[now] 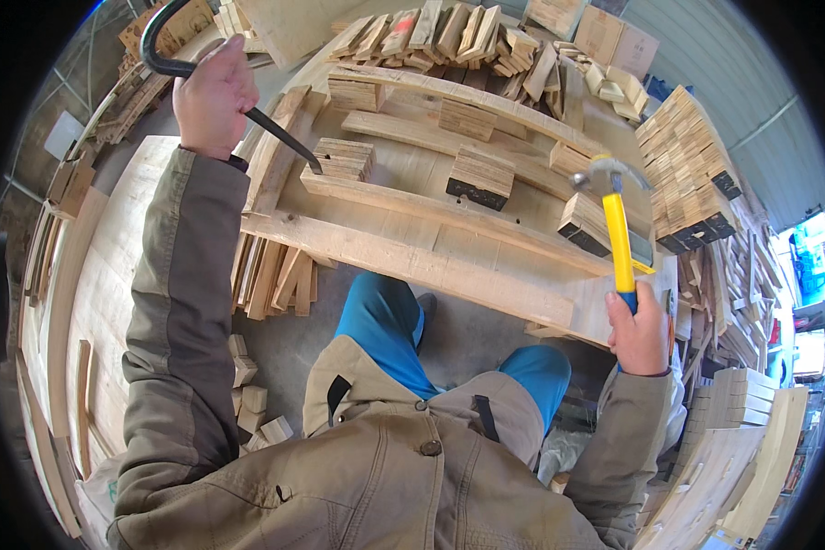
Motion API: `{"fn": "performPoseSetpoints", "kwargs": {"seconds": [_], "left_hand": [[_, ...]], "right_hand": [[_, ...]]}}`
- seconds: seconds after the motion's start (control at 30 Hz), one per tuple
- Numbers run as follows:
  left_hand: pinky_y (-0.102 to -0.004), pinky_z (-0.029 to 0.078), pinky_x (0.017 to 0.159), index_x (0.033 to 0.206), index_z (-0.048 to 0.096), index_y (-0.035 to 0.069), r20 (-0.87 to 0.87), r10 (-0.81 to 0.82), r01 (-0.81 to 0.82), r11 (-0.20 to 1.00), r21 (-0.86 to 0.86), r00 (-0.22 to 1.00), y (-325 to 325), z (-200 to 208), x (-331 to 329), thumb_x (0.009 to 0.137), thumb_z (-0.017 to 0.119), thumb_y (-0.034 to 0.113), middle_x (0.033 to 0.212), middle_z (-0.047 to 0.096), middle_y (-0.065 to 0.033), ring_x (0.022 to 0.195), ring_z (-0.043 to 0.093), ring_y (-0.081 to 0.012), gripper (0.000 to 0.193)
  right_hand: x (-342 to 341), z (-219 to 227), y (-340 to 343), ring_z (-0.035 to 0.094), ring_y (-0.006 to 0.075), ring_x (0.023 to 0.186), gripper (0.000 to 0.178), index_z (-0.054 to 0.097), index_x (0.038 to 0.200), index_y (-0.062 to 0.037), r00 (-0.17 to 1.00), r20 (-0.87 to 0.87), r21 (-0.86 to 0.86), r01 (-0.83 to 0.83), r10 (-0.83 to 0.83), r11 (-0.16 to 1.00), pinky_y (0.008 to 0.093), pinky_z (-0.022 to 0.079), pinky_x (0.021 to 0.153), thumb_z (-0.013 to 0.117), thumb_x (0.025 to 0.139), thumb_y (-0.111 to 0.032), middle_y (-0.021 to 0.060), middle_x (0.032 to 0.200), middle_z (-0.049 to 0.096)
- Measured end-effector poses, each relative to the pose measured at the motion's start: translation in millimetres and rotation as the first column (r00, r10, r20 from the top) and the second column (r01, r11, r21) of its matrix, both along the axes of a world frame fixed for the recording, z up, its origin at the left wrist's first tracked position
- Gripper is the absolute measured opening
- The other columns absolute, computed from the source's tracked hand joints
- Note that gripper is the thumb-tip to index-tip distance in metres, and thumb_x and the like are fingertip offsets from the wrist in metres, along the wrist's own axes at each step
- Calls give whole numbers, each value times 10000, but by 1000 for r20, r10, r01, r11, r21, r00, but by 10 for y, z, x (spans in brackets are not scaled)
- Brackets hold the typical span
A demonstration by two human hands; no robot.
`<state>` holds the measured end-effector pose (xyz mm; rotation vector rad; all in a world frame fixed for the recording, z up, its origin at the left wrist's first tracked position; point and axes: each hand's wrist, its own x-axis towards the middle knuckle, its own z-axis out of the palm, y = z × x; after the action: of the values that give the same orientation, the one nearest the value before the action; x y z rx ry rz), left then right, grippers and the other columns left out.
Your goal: The person assembles a wooden pallet by hand, using a hammer and a crowbar to drive nails into wooden planks and blocks. The person positions planks, hammers nails, and uses the crowbar to pry and align components.
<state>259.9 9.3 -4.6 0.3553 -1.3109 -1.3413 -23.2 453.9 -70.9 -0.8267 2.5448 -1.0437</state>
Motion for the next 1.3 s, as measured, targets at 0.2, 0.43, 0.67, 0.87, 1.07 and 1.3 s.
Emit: {"fn": "performPoseSetpoints", "kwargs": {"seconds": [0.2,0.43,0.67,0.87,1.07,1.3], "left_hand": [[-289,274,467,744,525,71,51,-122,120,992,35,991,-30,63,-24,1006,598,132,586,380,24,467,329,-106,278],[-272,281,438,723,509,97,74,-67,67,998,-9,995,-26,88,-145,984,625,140,575,402,27,444,363,-98,289],[-325,314,490,729,555,48,290,224,-104,920,-378,930,10,52,-262,946,641,113,591,433,-9,514,387,-113,242],[-364,300,530,717,526,-30,279,148,-90,973,-213,949,9,51,-243,926,638,182,583,361,-28,601,332,-106,318],[-337,300,507,690,527,-24,260,146,-105,980,-167,954,25,29,-238,918,654,162,579,393,-3,581,356,-82,320],[-337,303,507,653,492,2,202,143,-78,951,-299,969,-37,-22,-164,919,661,140,571,395,12,575,376,-76,344]], "right_hand": [[100,616,-299,489,45,497,259,577,1007,-46,989,-84,-88,-132,124,987,226,382,438,656,1017,-293,-18,677,523],[351,1284,-721,472,30,523,289,568,1040,-39,963,-165,-202,-243,211,949,207,377,464,659,1025,-313,-21,737,536],[931,1845,-1019,507,28,579,307,604,1148,-19,923,-234,-475,-383,305,793,186,412,530,659,1025,-295,-18,776,564],[1270,2183,-1191,512,27,570,343,591,1161,-16,861,-336,-550,-509,382,662,177,430,530,659,1023,-322,-24,761,561],[1363,2134,-1503,541,77,565,333,576,1095,-13,740,-339,-214,-662,581,718,255,450,527,661,1011,-324,1,726,558],[1199,2114,-1573,474,13,552,328,606,1181,-3,669,-457,-79,-687,586,722,183,400,486,689,998,-261,-45,748,516]]}}
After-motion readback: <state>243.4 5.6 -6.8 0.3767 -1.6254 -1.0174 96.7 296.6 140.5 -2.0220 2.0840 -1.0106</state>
